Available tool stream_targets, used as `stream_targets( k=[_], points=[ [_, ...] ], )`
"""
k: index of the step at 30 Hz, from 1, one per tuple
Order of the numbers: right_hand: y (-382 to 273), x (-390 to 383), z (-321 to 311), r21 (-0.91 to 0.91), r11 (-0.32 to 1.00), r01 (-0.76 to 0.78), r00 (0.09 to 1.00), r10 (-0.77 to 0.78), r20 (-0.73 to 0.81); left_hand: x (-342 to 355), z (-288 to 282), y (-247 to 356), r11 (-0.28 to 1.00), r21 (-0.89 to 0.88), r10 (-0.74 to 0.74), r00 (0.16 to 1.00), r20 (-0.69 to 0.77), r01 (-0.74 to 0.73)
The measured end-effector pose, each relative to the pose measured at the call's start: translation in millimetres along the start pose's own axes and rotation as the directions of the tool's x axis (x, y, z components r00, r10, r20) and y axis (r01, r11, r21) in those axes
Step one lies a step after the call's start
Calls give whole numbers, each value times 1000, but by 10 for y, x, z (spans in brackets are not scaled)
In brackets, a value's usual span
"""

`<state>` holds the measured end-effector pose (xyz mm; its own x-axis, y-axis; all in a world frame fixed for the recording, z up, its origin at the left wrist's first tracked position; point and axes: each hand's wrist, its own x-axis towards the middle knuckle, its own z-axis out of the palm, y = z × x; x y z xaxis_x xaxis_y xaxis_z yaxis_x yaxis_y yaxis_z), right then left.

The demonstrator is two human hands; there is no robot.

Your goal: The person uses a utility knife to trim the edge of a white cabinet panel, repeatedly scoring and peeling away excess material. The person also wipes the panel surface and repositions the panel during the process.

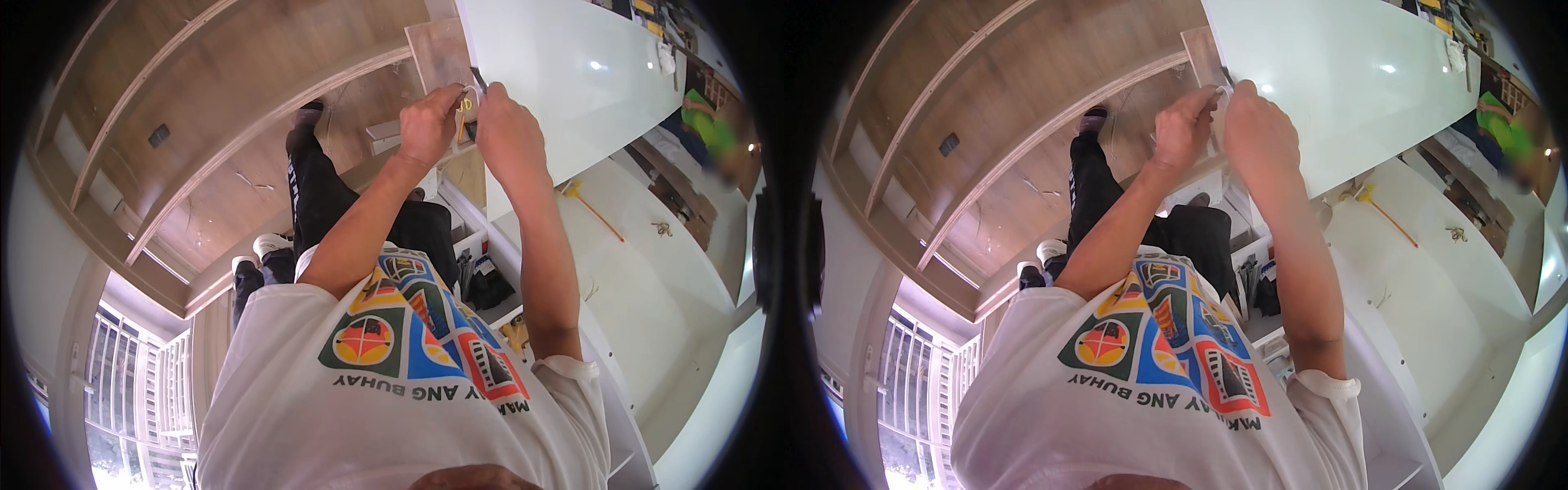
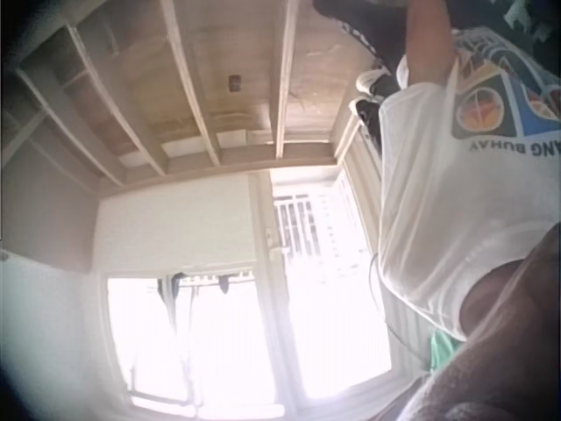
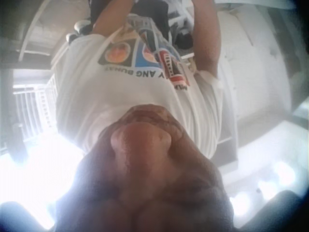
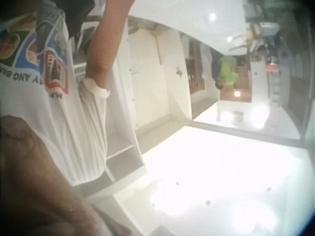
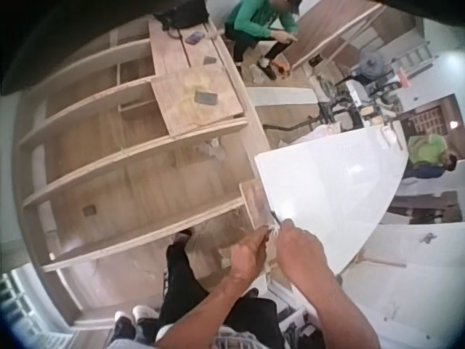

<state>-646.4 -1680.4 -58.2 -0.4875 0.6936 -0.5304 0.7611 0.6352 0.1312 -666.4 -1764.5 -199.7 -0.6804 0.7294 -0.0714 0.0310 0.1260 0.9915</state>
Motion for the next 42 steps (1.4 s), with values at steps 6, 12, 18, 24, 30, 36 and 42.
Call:
stream_targets(
  k=[6,12,18,24,30,36,42],
  points=[
    [-5,-37,-36,-2,1000,-16,1000,16,-2,102,10,-110,996,80,32,999,-8,-31],
    [-21,85,152,-9,1000,4,1000,-4,-21,-60,48,-253,996,76,49,999,-18,-48],
    [7,7,36,-21,1000,7,1000,-7,-19,19,16,-201,986,107,128,991,-26,-124],
    [108,-123,90,3,1000,9,1000,-9,-22,-45,67,-261,985,150,83,997,-8,-81],
    [95,21,251,15,1000,22,999,-21,-43,-236,112,-352,994,23,107,993,-51,-106],
    [75,-87,160,-26,1000,-1,999,0,-33,-187,100,-335,987,118,112,994,-5,-111],
    [180,-237,208,1,1000,-2,999,3,-33,-249,106,-378,989,106,102,994,-32,-98]
  ],
)
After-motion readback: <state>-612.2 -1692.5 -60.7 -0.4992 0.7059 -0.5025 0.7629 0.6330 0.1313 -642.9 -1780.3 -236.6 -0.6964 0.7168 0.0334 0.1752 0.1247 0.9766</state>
